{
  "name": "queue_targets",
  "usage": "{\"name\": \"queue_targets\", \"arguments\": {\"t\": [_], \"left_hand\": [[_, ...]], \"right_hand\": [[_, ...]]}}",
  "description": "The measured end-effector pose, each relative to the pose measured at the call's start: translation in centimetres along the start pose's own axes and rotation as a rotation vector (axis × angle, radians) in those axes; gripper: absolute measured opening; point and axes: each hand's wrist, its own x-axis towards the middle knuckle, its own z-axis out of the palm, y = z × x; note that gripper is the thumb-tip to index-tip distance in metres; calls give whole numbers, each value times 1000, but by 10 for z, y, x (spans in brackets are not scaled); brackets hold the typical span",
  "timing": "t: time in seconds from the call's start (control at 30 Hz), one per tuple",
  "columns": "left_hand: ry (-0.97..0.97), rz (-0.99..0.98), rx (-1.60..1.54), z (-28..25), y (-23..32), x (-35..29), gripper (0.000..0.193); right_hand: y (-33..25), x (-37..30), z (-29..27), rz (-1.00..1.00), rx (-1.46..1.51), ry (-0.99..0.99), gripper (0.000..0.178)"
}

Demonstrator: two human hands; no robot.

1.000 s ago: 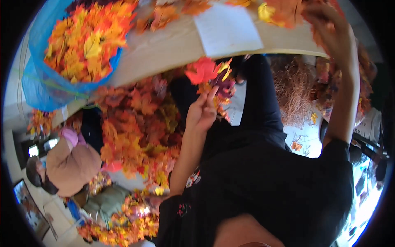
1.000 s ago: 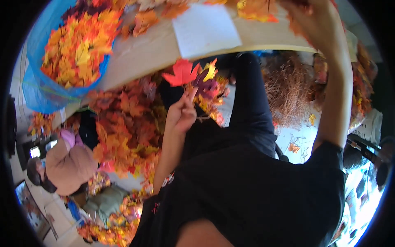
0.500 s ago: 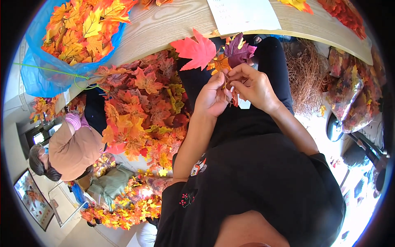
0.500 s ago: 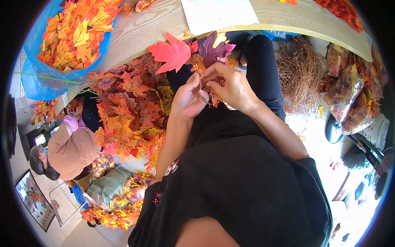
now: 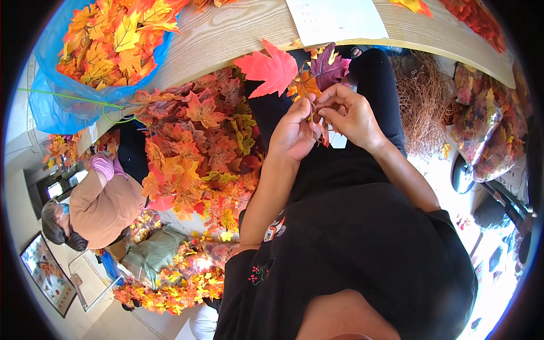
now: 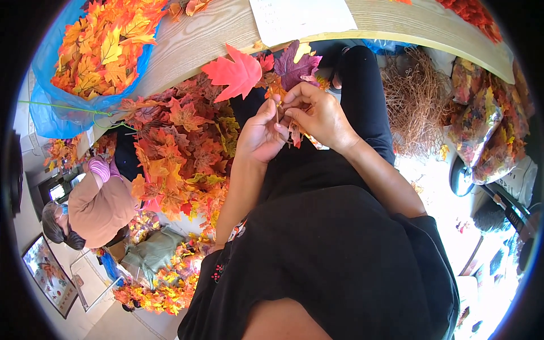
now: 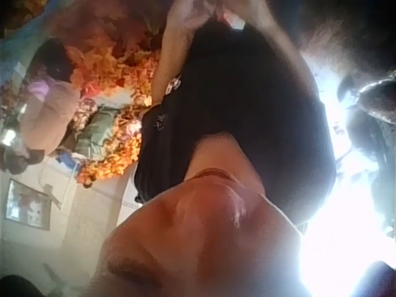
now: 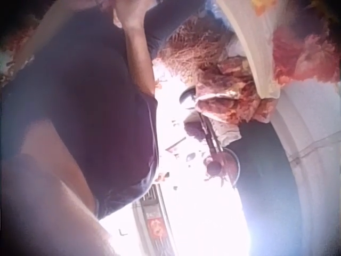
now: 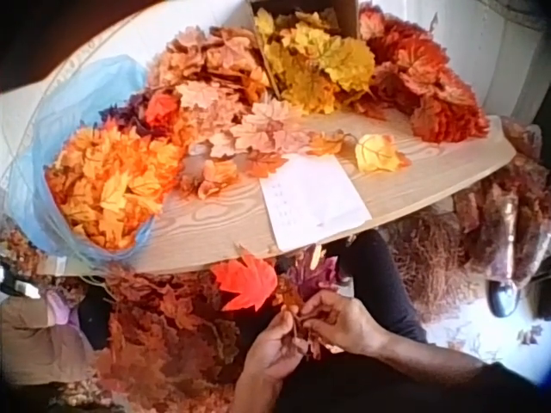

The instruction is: The person assembles artificial maple leaves onto wire stems by hand.

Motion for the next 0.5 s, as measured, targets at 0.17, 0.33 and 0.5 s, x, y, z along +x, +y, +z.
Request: {"name": "queue_targets", "arguments": {"t": [0.17,0.33,0.5], "left_hand": [[-30,-30,-40,-7,1,2,13],[-68,-32,-14,-8,2,2,14],[-51,21,102,-12,-3,2,12]], "right_hand": [[0,1,0,24,-1,-36,13],[-3,1,0,-8,-24,-20,13],[-5,0,0,79,2,-13,13]]}}
